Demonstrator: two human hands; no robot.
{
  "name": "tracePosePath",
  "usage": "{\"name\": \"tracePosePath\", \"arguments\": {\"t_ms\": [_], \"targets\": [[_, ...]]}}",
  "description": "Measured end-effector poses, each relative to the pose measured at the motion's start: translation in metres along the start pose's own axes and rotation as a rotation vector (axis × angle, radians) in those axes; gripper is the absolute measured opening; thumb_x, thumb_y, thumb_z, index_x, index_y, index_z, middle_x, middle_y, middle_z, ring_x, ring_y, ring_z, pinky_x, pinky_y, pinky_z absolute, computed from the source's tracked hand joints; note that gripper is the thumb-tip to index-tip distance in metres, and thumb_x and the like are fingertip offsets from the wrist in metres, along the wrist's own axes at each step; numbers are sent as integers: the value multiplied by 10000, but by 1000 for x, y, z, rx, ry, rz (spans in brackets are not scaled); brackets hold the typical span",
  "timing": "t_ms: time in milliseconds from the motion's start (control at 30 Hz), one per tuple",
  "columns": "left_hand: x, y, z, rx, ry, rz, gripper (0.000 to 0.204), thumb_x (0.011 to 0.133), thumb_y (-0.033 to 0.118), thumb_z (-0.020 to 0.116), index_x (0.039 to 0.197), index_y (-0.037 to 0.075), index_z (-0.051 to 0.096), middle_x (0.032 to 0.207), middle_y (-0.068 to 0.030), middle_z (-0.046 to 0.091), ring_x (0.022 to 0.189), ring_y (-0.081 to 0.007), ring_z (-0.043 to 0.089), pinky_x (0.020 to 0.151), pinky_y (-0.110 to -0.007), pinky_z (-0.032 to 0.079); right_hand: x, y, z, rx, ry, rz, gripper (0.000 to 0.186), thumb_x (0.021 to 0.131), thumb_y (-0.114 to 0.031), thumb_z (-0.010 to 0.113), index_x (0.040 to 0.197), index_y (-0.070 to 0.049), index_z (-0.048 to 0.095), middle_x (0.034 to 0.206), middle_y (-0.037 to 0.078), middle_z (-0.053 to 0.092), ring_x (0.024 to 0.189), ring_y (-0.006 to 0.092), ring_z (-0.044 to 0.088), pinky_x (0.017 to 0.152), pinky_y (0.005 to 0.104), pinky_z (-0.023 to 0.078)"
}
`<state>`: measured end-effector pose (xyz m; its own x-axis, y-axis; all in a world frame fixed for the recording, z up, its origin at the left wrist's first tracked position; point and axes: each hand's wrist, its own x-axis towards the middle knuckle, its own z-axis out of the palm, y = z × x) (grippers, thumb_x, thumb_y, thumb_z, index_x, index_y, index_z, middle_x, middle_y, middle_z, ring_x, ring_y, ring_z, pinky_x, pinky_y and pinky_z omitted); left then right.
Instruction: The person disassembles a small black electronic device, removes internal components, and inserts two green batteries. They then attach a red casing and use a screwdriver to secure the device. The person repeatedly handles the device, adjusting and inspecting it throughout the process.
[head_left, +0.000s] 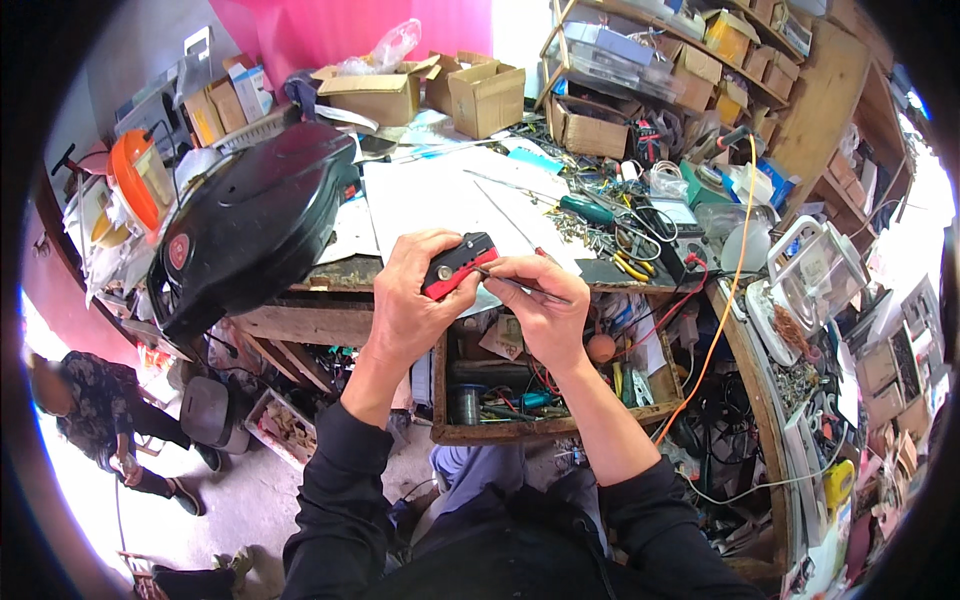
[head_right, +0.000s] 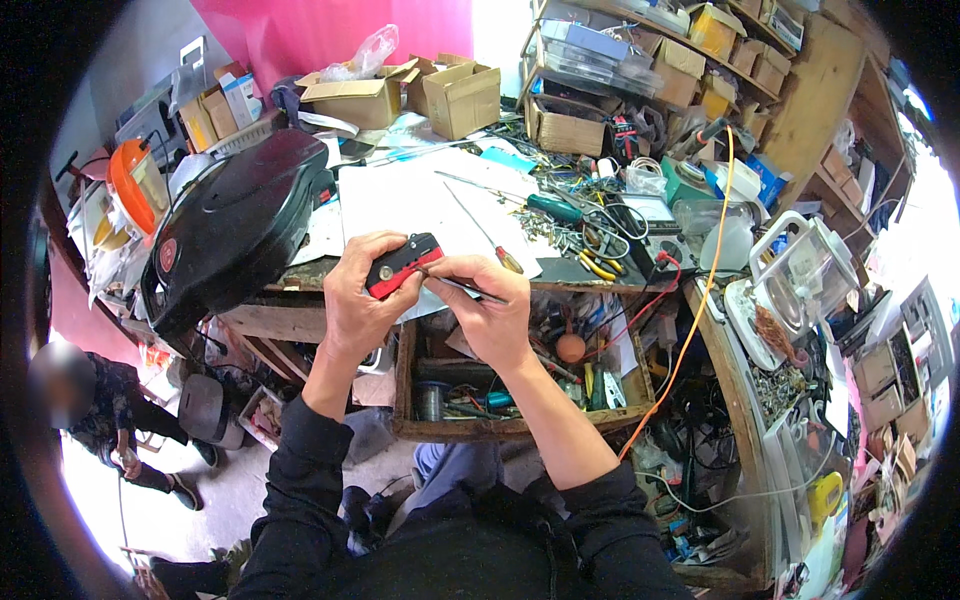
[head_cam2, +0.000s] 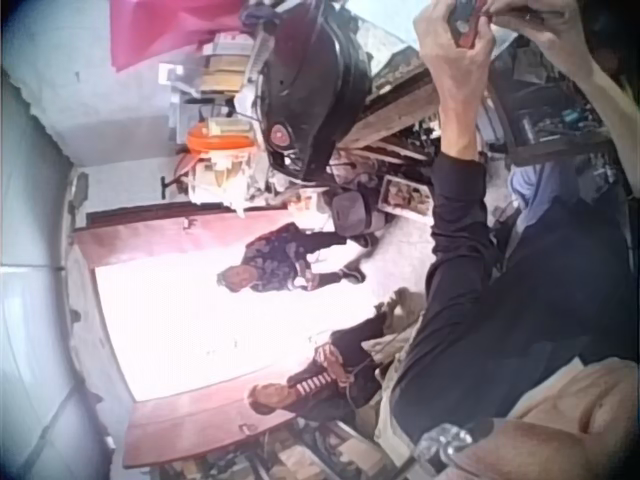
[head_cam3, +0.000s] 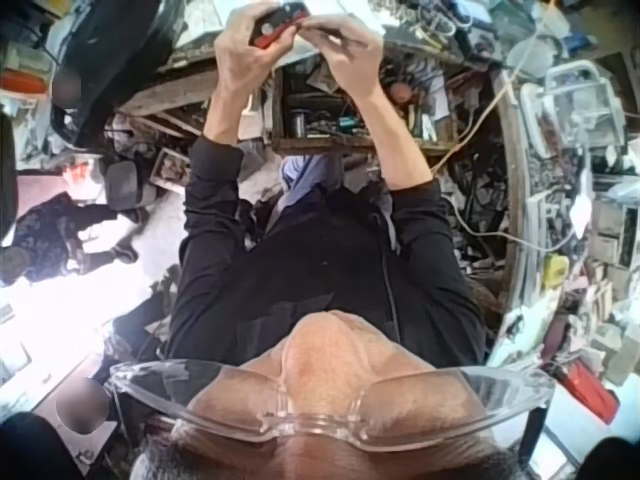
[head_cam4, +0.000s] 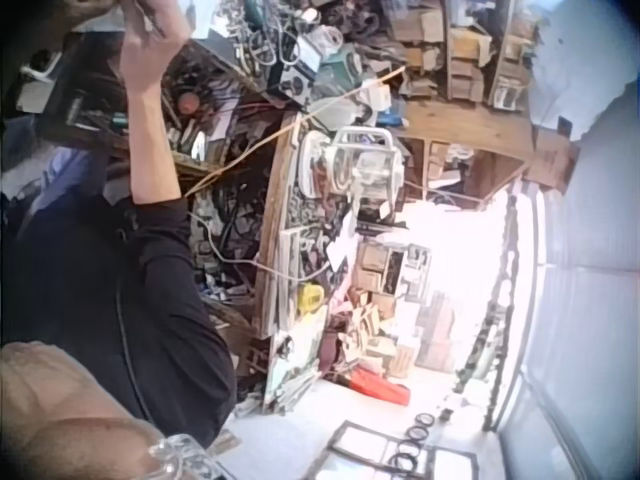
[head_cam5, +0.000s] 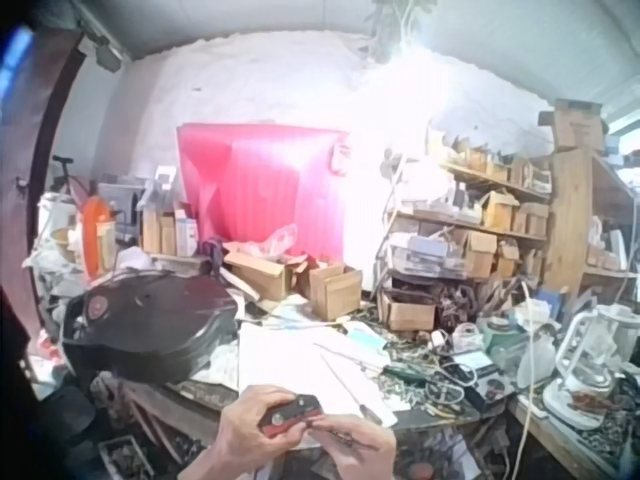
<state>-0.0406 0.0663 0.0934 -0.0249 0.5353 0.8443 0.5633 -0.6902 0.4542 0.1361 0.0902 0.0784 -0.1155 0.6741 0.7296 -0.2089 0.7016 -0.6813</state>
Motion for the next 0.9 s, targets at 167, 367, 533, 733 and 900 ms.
{"name": "tracePosePath", "arguments": {"t_ms": [167, 367, 533, 733, 900], "targets": [[-1, -2, 1, -8, 18, 21, 427, 760, 58, 827, 1151, 3, 664, 1167, -162, 696, 1070, -289, 692, 927, -364, 561, -1, 0, 0, 4, -5, 0, 193, 837, 89, 773, 1018, 32, 737, 992, 102, 761, 907, 146, 713, 825, 270, 573], [-2, -3, 2, -16, 20, 18, 434, 754, 59, 833, 1152, 3, 669, 1157, -166, 694, 1071, -304, 684, 923, -374, 565, 4, -2, -5, -102, -60, -55, 192, 821, 88, 779, 998, 28, 738, 977, 100, 761, 886, 163, 719, 809, 275, 570], [-1, -3, 1, -10, 12, 17, 437, 759, 49, 829, 1162, 8, 666, 1182, -166, 697, 1089, -280, 695, 950, -357, 553, 7, -14, -4, -171, -113, -103, 188, 822, 89, 765, 997, 29, 729, 997, 101, 744, 929, 161, 708, 819, 275, 562], [0, -1, 2, 1, 14, 29, 444, 762, 50, 834, 1169, 10, 661, 1173, -162, 694, 1080, -284, 694, 946, -360, 556, 3, -17, -2, 22, -65, 42, 186, 866, 84, 693, 1041, 26, 718, 1039, 94, 710, 959, 149, 686, 822, 275, 554], [0, -2, 4, 2, 39, 61, 441, 739, 48, 842, 1141, 9, 663, 1135, -156, 692, 1040, -316, 678, 887, -386, 579, 2, -19, -2, 145, -75, 142, 125, 943, 45, 660, 1063, 42, 694, 1007, 73, 699, 924, 127, 687, 822, 261, 561]]}}
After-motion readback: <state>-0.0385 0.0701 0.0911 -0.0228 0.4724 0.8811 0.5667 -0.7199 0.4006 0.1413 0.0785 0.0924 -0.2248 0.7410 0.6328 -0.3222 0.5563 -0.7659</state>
